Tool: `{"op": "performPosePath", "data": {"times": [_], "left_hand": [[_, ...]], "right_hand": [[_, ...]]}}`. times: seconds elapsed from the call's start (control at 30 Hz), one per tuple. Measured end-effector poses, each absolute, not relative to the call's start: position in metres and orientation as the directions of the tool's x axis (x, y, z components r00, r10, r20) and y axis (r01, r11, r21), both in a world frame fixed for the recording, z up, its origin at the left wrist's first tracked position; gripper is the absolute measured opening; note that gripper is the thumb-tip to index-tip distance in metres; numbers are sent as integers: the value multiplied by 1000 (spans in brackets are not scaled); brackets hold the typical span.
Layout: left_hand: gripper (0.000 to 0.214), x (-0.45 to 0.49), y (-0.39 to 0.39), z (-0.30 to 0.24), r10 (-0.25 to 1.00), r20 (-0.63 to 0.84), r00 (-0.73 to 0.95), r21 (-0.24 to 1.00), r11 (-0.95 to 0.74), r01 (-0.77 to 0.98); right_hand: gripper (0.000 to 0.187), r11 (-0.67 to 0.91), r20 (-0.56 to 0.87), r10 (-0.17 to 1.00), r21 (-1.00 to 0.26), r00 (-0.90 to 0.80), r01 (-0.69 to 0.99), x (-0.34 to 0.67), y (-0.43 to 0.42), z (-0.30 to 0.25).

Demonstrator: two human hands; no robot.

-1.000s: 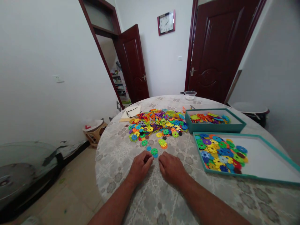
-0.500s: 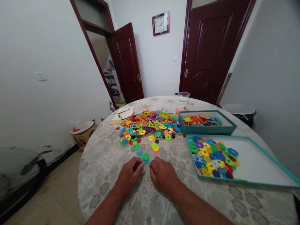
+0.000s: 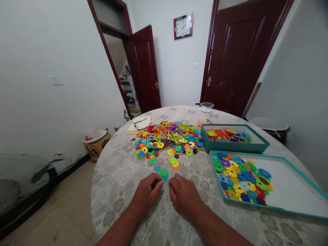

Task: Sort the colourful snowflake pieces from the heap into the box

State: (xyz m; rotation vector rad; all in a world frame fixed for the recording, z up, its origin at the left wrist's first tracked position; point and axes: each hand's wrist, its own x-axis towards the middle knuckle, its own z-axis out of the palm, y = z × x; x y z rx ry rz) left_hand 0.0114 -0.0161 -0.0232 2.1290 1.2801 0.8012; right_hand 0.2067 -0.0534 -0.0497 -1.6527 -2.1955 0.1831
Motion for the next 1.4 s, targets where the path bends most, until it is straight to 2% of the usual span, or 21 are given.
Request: {"op": "performPosePath", "data": {"times": [0.1,0.2,0.27,0.33,0.4,0.47,0.53,0.6,0.67,0.8,1.0,1.13,1.4], "left_hand": [[17,9,-19,-27,909,249,335,713,-406,571],[17,-3,-11,-24,903,376,209,700,-425,574],[26,-17,8,-19,855,496,151,629,-473,616],[36,-33,41,-14,794,586,162,522,-523,674],[42,-45,85,-13,759,625,184,442,-537,718],[47,-52,133,-18,799,576,170,433,-475,766],[52,-55,175,-26,882,464,79,457,-315,832],[55,-55,207,-34,907,421,30,481,-251,840],[55,-55,228,-40,922,386,34,496,-239,835],[54,-52,243,-45,926,336,170,498,-328,802],[56,-43,227,-41,892,333,306,483,-440,757],[54,-31,196,-39,878,351,324,497,-468,731],[44,4,119,-42,866,387,316,526,-489,696]], "right_hand": [[12,293,224,948,-341,-226,893,206,-54,-51],[13,297,226,948,-363,-225,883,207,-54,-54],[13,293,227,949,-375,-220,880,207,-53,-55],[14,291,226,949,-374,-218,880,207,-53,-56],[15,293,230,948,-367,-219,883,206,-53,-56],[14,295,236,947,-364,-219,883,206,-53,-56],[14,294,245,946,-367,-213,882,205,-54,-56],[14,293,253,945,-371,-207,881,205,-54,-57],[14,296,263,943,-374,-205,879,205,-54,-59],[13,297,269,941,-373,-204,879,205,-54,-60],[10,275,259,948,-368,-186,888,203,-51,-57],[10,260,262,951,-378,-167,889,202,-50,-58],[25,246,259,954,-398,-149,884,202,-50,-52]]}}
